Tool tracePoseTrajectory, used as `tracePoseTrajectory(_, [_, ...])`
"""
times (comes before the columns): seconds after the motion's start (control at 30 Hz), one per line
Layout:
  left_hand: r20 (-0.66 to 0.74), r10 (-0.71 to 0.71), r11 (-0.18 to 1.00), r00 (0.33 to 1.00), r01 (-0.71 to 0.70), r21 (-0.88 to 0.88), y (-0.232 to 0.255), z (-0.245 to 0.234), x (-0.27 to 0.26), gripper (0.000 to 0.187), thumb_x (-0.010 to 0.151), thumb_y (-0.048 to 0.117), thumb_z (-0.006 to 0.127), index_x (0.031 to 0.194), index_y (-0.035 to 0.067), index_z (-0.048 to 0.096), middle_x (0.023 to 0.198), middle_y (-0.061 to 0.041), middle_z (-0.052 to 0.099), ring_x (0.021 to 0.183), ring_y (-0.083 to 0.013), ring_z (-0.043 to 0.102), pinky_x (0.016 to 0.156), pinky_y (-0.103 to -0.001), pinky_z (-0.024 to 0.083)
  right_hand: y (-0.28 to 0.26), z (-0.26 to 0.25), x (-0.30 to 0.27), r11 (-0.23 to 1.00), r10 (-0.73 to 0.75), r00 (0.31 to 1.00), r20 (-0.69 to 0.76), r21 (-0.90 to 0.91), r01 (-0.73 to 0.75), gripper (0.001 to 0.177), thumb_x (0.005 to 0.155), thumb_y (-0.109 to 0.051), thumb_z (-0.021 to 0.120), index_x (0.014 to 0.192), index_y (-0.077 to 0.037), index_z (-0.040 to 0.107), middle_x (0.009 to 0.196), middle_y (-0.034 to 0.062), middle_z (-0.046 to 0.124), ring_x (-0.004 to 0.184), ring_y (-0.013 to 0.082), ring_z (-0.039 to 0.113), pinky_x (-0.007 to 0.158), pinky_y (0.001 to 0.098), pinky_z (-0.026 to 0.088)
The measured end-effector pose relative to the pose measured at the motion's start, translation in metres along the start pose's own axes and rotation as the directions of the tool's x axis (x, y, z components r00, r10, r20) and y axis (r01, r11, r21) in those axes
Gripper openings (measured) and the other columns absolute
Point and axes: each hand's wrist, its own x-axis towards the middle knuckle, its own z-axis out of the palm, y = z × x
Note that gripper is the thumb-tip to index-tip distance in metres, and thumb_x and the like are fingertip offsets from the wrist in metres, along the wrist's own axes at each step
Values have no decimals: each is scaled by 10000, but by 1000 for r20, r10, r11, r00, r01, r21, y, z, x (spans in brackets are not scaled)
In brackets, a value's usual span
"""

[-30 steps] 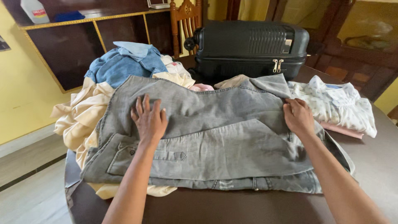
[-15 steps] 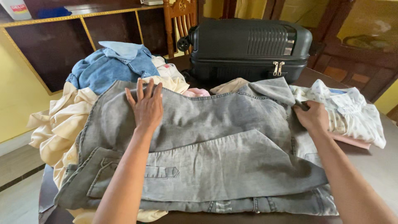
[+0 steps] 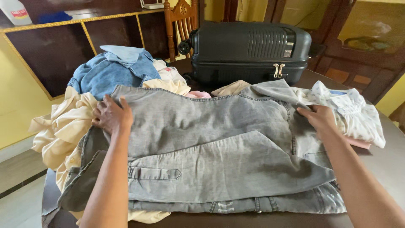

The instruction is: The person folds a white patterned shirt and a gray denim shirt on a round table. The folded shirts are placed in a neat stack next to other folded clothes. A closed suitcase sits on the table nearby.

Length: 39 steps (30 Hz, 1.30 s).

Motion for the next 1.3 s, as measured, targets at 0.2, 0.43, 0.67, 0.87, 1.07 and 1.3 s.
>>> tracePoseTrajectory(0.2, [68,-183,982,981,180,56,-12,-19,10,641,924,676,614,1265,139,693,1334,-183,643,1373,-439,451,1122,-707,208,3,6,-2,1000,-7,995,-102,25,9,359,904,-310,790,1109,-18,753,910,112,723,768,167,612,678,360,462])
tracePoseTrajectory(0.43, [-63,-94,964,994,75,-256,-26,-32,11,388,936,524,662,1081,166,701,1040,-116,761,1024,-409,675,1059,-669,315,-8,7,-11,991,60,997,-57,121,-53,360,956,-297,783,1123,19,749,936,139,689,820,196,548,682,393,447])
tracePoseTrajectory(0.67, [-171,-10,938,985,-51,-343,-40,-63,30,316,926,459,768,1007,158,713,921,-108,756,901,-382,704,836,-558,476,-31,-17,-27,931,113,991,-66,355,-82,281,941,-218,756,1192,-95,727,1079,82,707,937,198,643,841,405,502])
tracePoseTrajectory(0.87, [-289,27,806,957,-192,-560,-59,-100,33,213,909,247,792,1029,97,700,983,-67,757,833,-257,739,775,-382,553,-52,-56,-53,896,104,972,-212,443,0,271,903,-117,778,1162,-148,706,1258,101,664,1122,230,597,881,564,450])
tracePoseTrajectory(1.07, [-134,22,919,991,-73,-388,-114,-126,-3,147,932,247,756,1053,166,736,973,-90,772,848,-283,746,784,-424,545,-35,-87,-100,964,58,988,-143,266,-18,382,874,-78,733,1245,-168,711,1185,164,702,1057,273,667,819,475,525])
tracePoseTrajectory(1.3, [115,26,998,993,-32,51,-163,-121,-64,249,914,430,718,1111,278,721,1010,-63,793,983,-325,712,984,-542,360,31,-92,-123,975,-93,986,135,-191,118,553,796,-225,838,1320,-94,720,1134,210,736,1047,323,678,887,442,534])
